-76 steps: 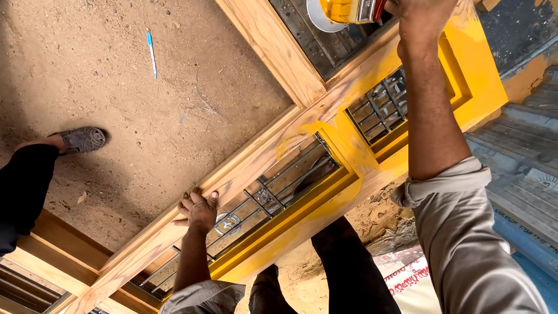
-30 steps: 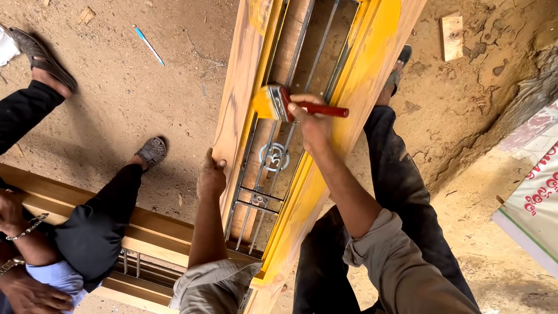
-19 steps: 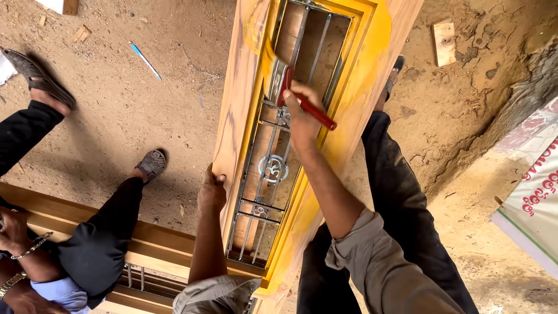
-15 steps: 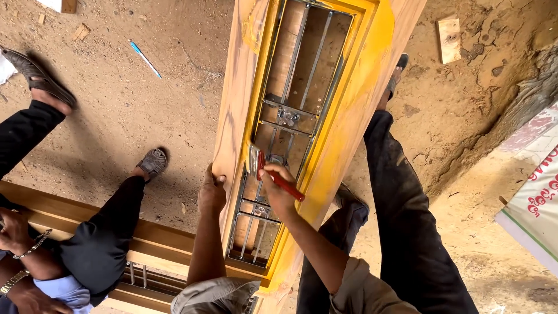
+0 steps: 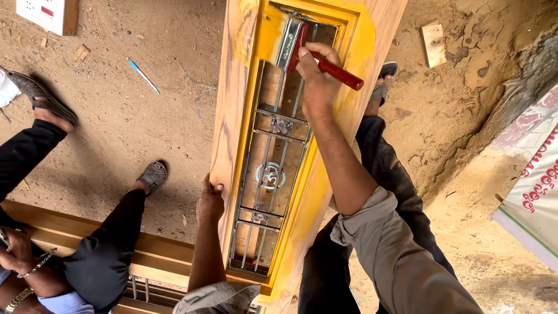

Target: The person kneels on the ground and paints wooden window frames with metal grilles yellow using a paintbrush, working section by section around the frame recesses. They periodically dip the brush into a paint can and continue coating the wood surfaces.

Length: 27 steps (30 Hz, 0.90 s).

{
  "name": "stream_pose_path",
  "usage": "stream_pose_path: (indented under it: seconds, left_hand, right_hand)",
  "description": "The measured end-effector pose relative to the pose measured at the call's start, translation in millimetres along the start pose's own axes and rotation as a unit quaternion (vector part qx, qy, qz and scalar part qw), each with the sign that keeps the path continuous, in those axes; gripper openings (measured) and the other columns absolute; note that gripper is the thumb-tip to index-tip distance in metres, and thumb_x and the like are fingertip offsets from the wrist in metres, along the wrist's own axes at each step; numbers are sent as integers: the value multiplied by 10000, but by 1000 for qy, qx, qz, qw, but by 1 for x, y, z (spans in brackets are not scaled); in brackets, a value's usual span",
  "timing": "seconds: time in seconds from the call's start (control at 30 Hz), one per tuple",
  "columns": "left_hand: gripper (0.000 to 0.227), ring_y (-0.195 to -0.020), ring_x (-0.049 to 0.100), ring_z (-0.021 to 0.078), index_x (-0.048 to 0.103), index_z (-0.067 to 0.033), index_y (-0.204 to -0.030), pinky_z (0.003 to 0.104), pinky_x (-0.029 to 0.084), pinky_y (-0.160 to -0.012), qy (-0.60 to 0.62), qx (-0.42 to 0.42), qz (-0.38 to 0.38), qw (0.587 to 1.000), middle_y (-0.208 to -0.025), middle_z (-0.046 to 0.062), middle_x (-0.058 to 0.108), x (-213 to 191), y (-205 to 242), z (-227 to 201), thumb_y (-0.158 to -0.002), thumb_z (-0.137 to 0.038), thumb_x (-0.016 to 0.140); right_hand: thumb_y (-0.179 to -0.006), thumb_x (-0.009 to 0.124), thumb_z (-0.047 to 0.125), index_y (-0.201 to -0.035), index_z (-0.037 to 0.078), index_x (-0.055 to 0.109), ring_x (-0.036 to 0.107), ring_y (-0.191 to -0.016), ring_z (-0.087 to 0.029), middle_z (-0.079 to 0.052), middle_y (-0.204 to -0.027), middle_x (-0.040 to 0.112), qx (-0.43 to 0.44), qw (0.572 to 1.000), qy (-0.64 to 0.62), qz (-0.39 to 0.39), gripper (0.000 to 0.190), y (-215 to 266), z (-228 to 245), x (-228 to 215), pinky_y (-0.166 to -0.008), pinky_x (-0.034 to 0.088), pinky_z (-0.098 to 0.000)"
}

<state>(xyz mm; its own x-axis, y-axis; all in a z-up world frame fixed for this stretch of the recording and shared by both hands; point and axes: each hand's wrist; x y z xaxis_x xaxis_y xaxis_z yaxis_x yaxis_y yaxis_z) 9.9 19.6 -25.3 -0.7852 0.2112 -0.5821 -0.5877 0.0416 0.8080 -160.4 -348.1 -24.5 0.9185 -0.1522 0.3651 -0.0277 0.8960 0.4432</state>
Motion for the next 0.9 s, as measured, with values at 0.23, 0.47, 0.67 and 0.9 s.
stream_pose_path:
  seconds: [0.23,0.47,0.67,0.9]
  left_hand:
    - [590,-1082,703,300,250,-510,-1580,518,568,-894,4,-3,3,1000,-1283,33,712,9,-9,12,-1041,-475,488]
    - [595,-1043,727,294,252,-534,-1566,500,589,-837,14,-8,12,1000,-1281,1,713,3,-2,5,-1022,-468,483]
    - [589,-984,720,300,236,-518,-1575,505,575,-824,17,-3,7,1000,-1256,11,722,9,-10,14,-1038,-479,474]
    - [592,-994,707,279,273,-546,-1551,508,583,-834,13,11,-4,1000,-1236,36,732,14,-17,22,-1021,-443,516]
  right_hand:
    - [-1022,763,127,-1180,50,703,704,-1069,-159,-96,-1165,720,-193,973,118,46,186,-30,4,8,-966,611,-353]
    - [-969,772,66,-1086,41,731,729,-849,-148,-83,-944,774,-28,943,278,181,127,75,-20,-37,-761,598,-272]
    - [-1040,733,59,-1216,32,681,715,-994,-154,-120,-1135,733,-164,977,125,48,185,-1,18,5,-884,617,-300]
    - [-983,706,81,-1126,47,681,758,-938,-171,-125,-1139,717,-65,956,221,184,149,100,-44,-24,-772,679,-276]
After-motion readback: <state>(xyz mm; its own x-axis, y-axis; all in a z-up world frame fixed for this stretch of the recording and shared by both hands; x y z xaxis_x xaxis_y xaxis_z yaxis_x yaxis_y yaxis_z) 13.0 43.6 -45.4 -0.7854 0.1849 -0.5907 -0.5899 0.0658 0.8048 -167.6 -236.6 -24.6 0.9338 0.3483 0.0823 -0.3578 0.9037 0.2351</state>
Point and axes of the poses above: each hand's wrist, its own y-axis away from the middle knuckle, its own x-axis out of the palm, z = x × y
